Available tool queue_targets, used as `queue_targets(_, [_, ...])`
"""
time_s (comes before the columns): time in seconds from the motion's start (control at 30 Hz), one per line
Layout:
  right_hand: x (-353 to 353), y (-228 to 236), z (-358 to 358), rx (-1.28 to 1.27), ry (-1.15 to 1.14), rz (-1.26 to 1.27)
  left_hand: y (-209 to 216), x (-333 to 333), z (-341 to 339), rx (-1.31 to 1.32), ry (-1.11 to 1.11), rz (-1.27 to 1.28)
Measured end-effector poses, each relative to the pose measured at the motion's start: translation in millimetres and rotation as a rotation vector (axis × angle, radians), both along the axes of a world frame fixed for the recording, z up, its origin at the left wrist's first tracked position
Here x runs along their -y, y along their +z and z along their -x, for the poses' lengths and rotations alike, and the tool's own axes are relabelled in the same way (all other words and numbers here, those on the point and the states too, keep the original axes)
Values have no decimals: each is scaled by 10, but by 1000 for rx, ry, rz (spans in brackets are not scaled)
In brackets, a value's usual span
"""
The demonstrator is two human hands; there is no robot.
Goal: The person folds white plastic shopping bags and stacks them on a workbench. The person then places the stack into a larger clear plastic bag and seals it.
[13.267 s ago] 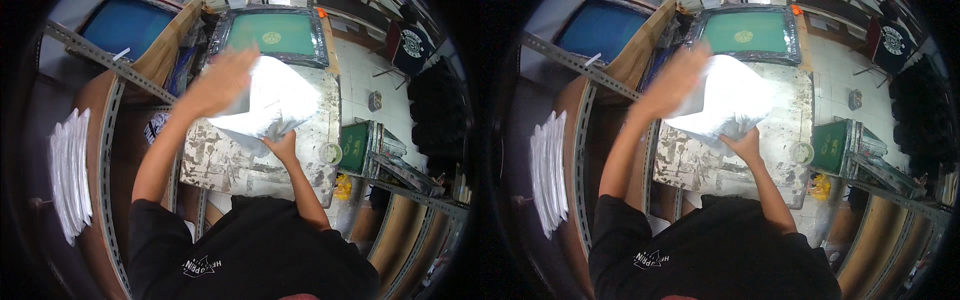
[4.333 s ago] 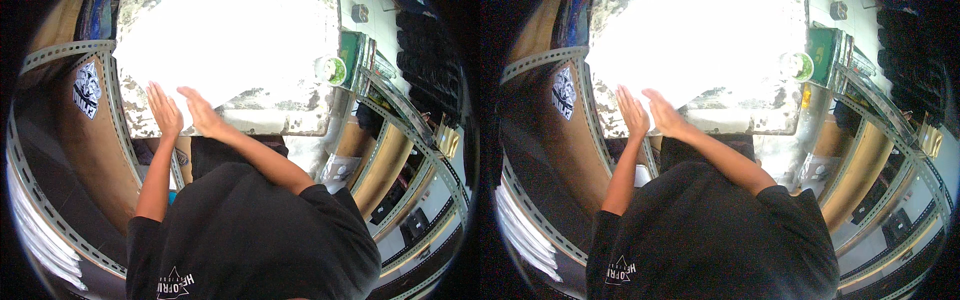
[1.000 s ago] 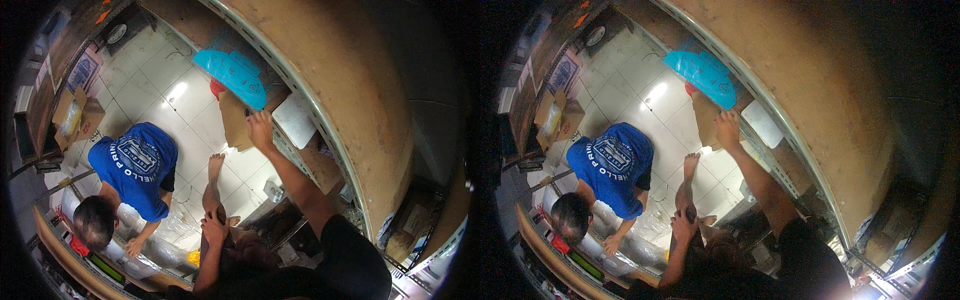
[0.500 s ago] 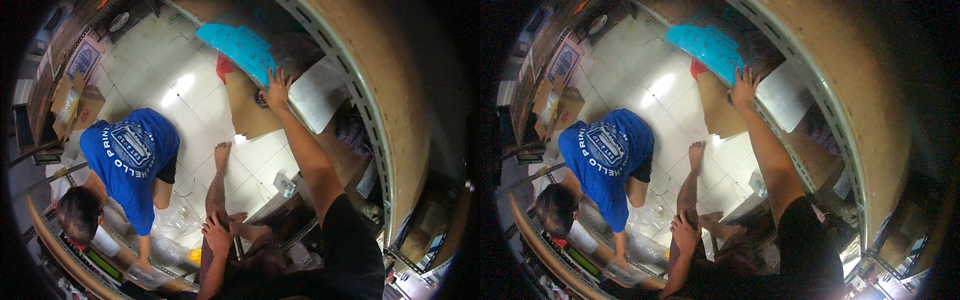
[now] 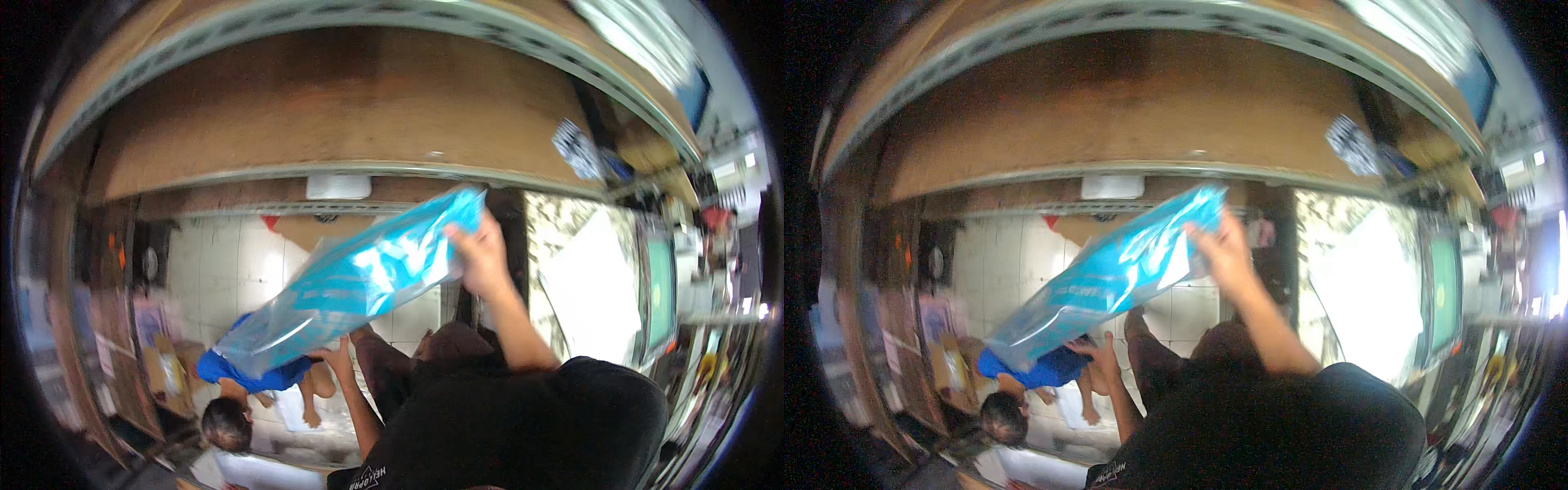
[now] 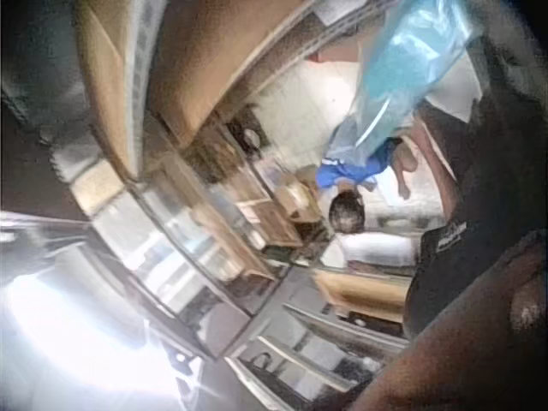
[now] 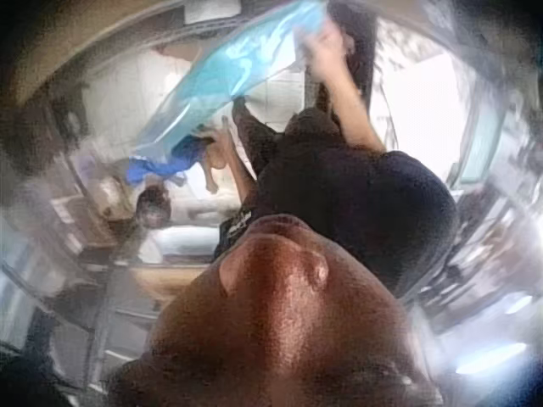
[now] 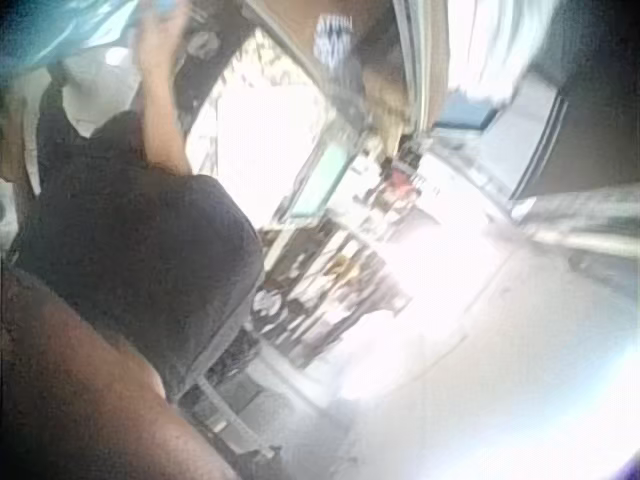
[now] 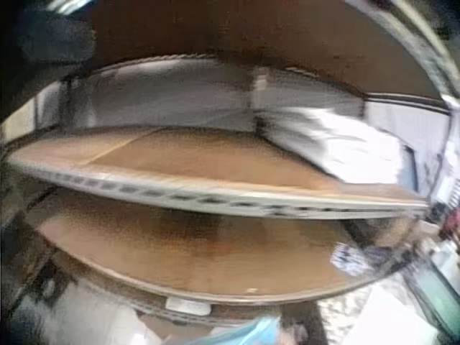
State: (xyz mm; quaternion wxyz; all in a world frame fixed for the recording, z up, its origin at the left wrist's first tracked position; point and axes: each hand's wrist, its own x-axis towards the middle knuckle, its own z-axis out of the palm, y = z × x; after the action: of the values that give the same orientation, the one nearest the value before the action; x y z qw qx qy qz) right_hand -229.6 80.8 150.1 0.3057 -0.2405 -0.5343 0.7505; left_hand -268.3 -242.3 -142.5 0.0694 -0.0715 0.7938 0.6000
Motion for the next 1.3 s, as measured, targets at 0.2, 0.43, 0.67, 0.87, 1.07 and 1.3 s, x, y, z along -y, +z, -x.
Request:
queue_targets(0.2, [-1125, 1370, -1675, -364, -309, -50, 1652, -1091, 244, 61, -565, -585])
queue_targets(0.43, [-2340, 1019, -2744, -109, -520, 75, 2087, -2951, 255, 476, -830, -983])
queue_targets(0.67, [-3501, 492, -2280, -723, -687, 510, 1970, -4036, 129, 1056, -632, -926])
queue_targets(0.87, [-2132, -910, -1394, 253, -1363, 24, 1857, -4367, 90, 1868, -277, -1177])
queue_targets(1.07, [-1004, -335, -731, -51, -633, 553, 2465, -4138, -12, 1131, -1217, -564])
queue_targets(1.3, [-1090, 43, -904, -105, -1050, 364, 2113, -4356, 721, 1538, -2044, -764])
